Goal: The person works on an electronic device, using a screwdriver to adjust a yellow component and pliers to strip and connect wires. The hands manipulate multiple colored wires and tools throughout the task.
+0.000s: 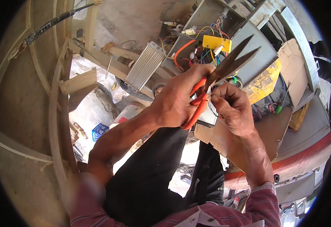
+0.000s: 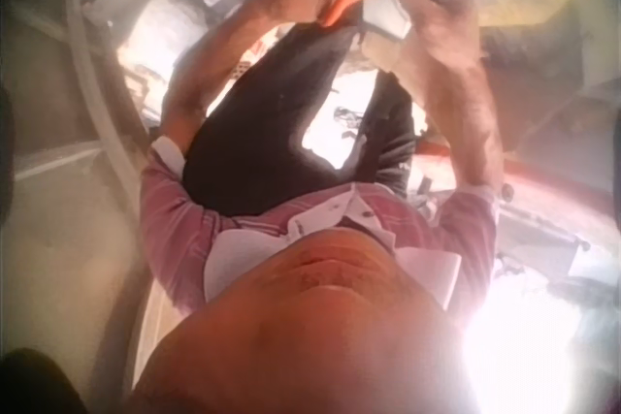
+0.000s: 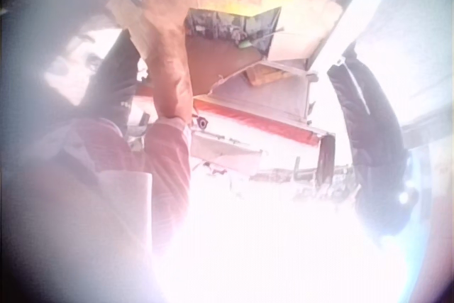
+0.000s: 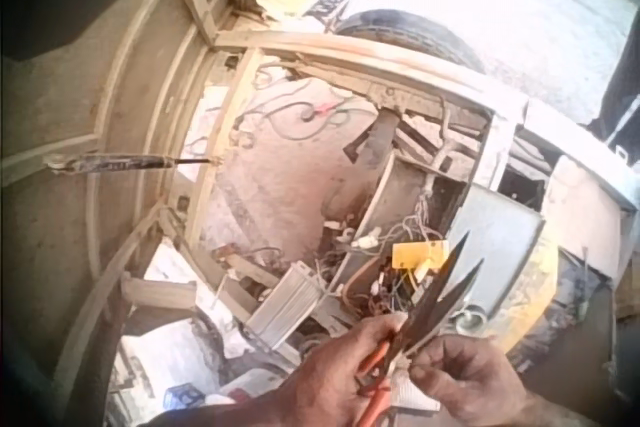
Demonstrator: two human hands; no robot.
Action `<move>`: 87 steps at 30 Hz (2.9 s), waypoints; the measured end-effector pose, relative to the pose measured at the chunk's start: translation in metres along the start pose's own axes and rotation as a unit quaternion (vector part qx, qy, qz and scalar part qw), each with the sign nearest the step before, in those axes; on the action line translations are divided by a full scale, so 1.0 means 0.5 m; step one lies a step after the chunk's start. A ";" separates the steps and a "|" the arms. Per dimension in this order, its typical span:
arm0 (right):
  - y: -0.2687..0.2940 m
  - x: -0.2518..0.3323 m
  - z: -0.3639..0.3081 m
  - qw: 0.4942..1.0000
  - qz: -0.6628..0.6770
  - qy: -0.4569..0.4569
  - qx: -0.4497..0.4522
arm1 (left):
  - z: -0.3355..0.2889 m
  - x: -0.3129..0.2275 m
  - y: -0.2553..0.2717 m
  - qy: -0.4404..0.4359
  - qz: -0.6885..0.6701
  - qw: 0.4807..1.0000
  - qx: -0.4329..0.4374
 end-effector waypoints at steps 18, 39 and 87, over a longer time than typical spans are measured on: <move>0.075 0.010 -0.017 0.991 0.039 0.032 -0.122 | -0.079 0.226 0.160 0.125 0.168 0.947 -0.242; 0.091 0.043 0.006 0.978 0.034 0.091 -0.184 | -0.102 0.221 0.169 0.302 0.512 0.803 -0.035; 0.119 0.007 0.016 0.975 0.151 0.057 -0.154 | -0.133 0.220 0.185 0.168 0.506 0.842 -0.082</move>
Point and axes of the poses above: each hand's wrist, its own z-axis towards the middle knuckle, its own y-axis out of the back of the hand, x = y × z, the point moved 5 cm from there along z, towards the middle knuckle, and after that the axes turned 4 degrees about -z, right-handed, at the moved point
